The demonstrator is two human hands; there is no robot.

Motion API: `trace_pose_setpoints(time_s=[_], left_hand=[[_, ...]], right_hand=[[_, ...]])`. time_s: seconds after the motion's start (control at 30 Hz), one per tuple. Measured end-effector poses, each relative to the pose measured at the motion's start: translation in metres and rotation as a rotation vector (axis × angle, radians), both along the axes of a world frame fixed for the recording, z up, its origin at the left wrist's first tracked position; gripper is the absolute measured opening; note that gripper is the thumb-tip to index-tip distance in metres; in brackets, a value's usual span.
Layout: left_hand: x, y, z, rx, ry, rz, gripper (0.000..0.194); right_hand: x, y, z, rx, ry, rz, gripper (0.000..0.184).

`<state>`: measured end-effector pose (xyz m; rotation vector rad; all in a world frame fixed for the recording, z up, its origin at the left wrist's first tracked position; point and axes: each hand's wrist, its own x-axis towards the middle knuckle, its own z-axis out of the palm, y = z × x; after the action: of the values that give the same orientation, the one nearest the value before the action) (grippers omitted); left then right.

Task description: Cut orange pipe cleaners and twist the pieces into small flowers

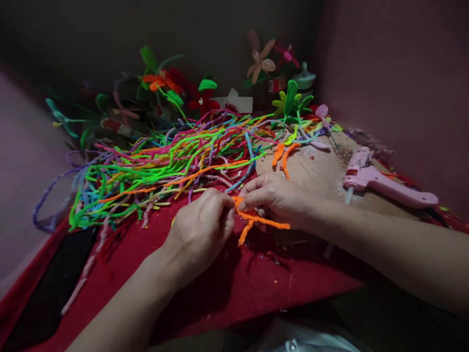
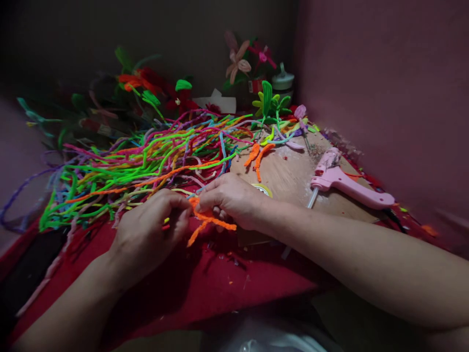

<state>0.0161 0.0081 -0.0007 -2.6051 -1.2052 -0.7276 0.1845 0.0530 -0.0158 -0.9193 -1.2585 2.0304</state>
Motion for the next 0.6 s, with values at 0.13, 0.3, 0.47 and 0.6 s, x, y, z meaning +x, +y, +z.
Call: trace_pose_setpoints(time_s=[0.13,0.3,0.47,0.6], left_hand=[[0.0021,-0.0005,0.0037,-0.317,-0.233,0.132,0.006],[0.0038,0.0004,0.0058,-0.497,-0.383,0.202,0.012],[0.0048,-0.0010,0.0042,-0.426,-0.334,0.202,0.009],[0.0017,0.0019,0.0059,-0.421,-0.317,0.181,0.010]], right_hand=[[0.0011,-0.0014,0.0061,0.011,-0.031,-0.026,0.009],[0.0003,-0.0022,0.0083,-0.023,-0.004,-0.029,0.012],[-0.0015,-0.0011,0.0013,-0.061,0.120,-0.005,0.009],[-0.0012,-0.0003,0.0024,-0.071,0.091,-0.036,0.013]])
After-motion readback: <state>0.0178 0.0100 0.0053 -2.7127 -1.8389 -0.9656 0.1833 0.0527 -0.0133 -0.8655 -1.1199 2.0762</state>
